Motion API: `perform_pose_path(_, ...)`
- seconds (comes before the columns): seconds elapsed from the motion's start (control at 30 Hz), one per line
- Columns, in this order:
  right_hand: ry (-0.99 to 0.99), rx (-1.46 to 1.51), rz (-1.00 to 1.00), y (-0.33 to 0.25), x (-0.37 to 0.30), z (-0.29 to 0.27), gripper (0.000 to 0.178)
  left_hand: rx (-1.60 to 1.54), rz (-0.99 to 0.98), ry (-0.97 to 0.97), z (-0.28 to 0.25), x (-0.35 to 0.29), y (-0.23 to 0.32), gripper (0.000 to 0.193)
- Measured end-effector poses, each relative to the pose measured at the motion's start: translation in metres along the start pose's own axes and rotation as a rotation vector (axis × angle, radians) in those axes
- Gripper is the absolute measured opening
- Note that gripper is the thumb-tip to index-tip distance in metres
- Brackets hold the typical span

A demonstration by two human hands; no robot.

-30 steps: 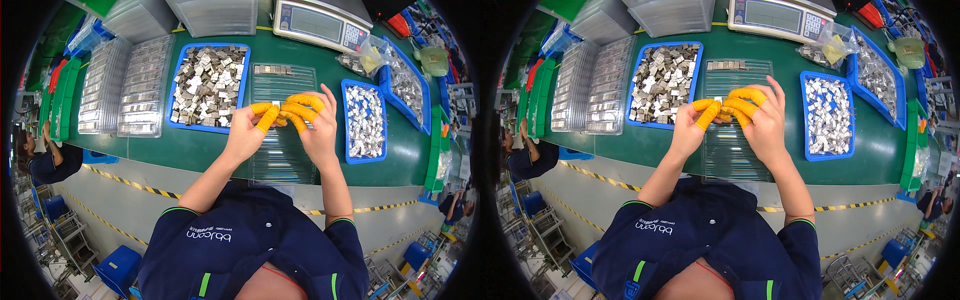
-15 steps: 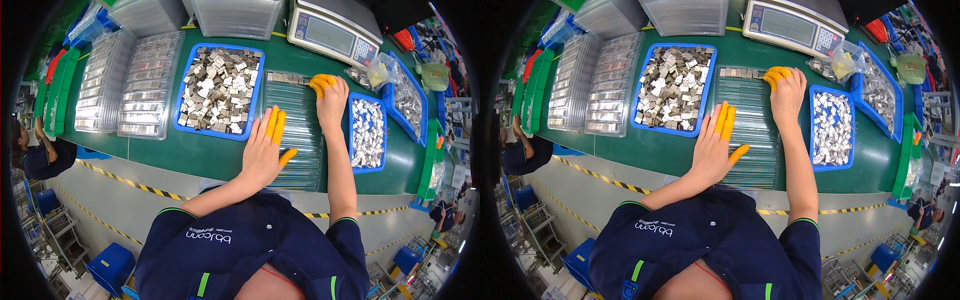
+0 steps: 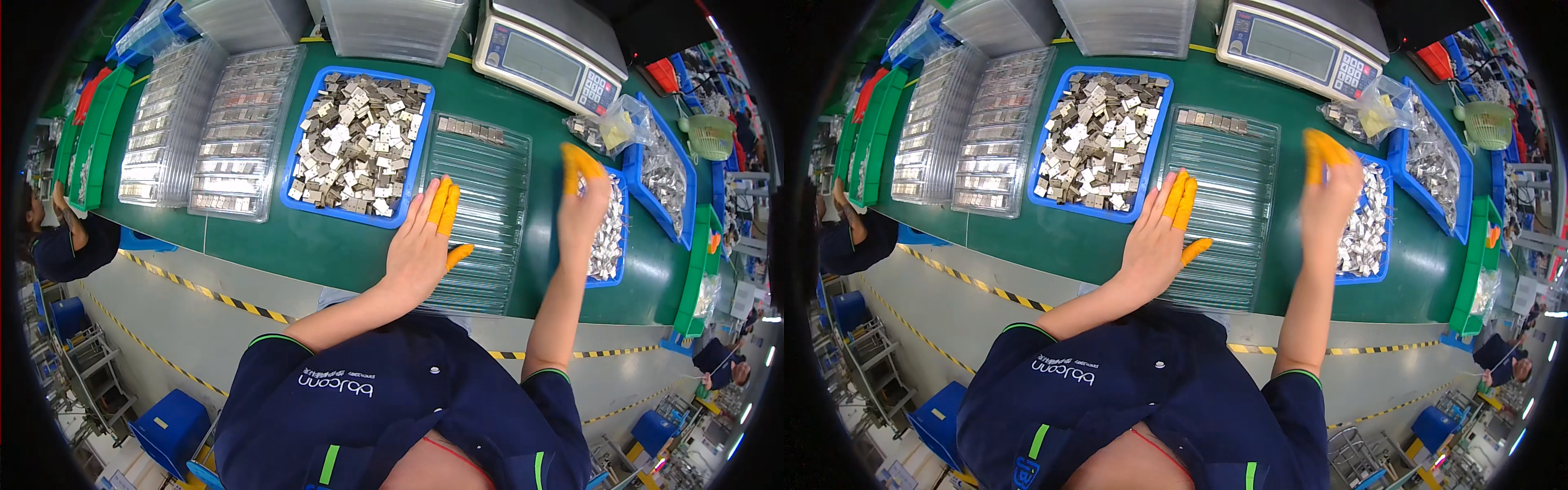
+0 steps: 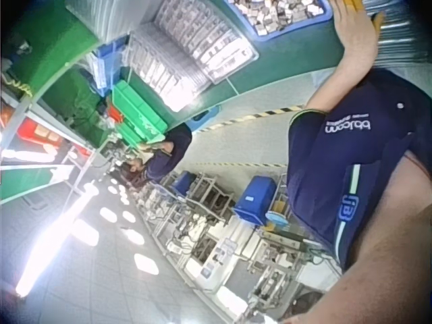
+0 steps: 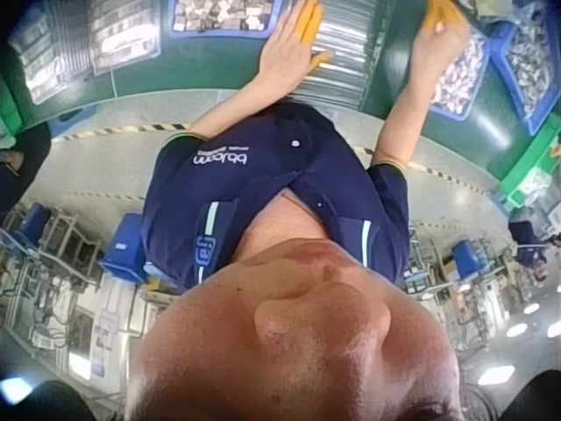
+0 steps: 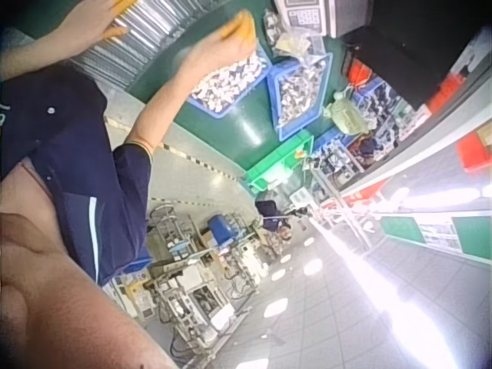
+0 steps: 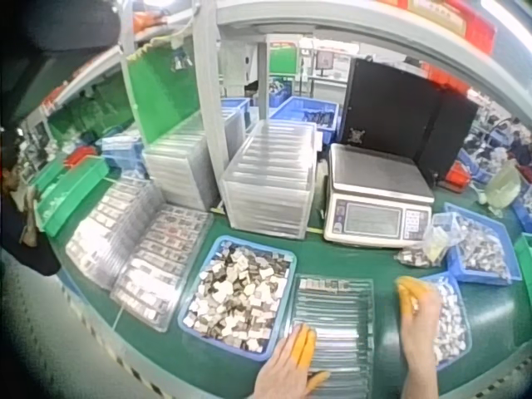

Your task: The person sorts electronic components by hand from a plastic bag into blue plastic trays, then places them into individual slots on a green plastic organizer.

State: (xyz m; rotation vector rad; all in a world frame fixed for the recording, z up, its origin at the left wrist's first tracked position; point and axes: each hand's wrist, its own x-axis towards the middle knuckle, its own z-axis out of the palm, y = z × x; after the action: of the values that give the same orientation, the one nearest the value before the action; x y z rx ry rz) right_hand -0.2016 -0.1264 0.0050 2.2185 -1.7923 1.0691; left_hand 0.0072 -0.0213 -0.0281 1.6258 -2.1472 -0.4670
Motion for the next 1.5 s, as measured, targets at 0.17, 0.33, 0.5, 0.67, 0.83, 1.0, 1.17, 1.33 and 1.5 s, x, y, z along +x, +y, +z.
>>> perform_pose_path(0.17,-0.223,-0.128,0.378,0.048,-0.023,-0.045,0.029,-0.052,0.095,0.090,-0.012,0.004,0.005,0.057)
perform_pose_path(0.33,-0.286,-0.082,0.393,0.076,-0.042,-0.034,0.027,0.111,-0.120,0.544,-0.051,0.023,-0.027,0.027)
perform_pose_path(0.5,-0.242,-0.080,0.448,0.085,-0.043,-0.031,0.019,0.242,-0.108,0.372,-0.060,0.031,-0.062,0.020)
perform_pose_path(0.67,0.089,-0.049,0.410,0.080,-0.044,-0.037,0.018,0.259,-0.052,0.274,-0.057,0.035,-0.069,0.022)
perform_pose_path(0.83,0.261,0.676,0.601,0.059,-0.036,-0.044,0.018,0.355,0.095,0.223,-0.064,0.045,-0.067,0.017)
perform_pose_path(1.0,0.220,0.888,0.624,0.026,-0.031,-0.042,0.024,0.347,0.031,0.139,-0.066,0.046,-0.070,0.012)
perform_pose_path(1.17,0.013,1.004,0.621,-0.005,-0.032,-0.036,0.023,0.274,0.058,0.346,-0.069,0.038,-0.059,0.015)
perform_pose_path(1.33,-0.066,1.279,0.641,-0.033,-0.035,-0.015,0.021,-1.165,-0.282,0.292,-0.066,0.027,-0.028,0.024)
perform_pose_path(1.5,-0.163,1.477,0.644,-0.071,-0.039,-0.007,0.023,-1.518,-0.484,0.139,-0.056,0.017,0.000,0.024)
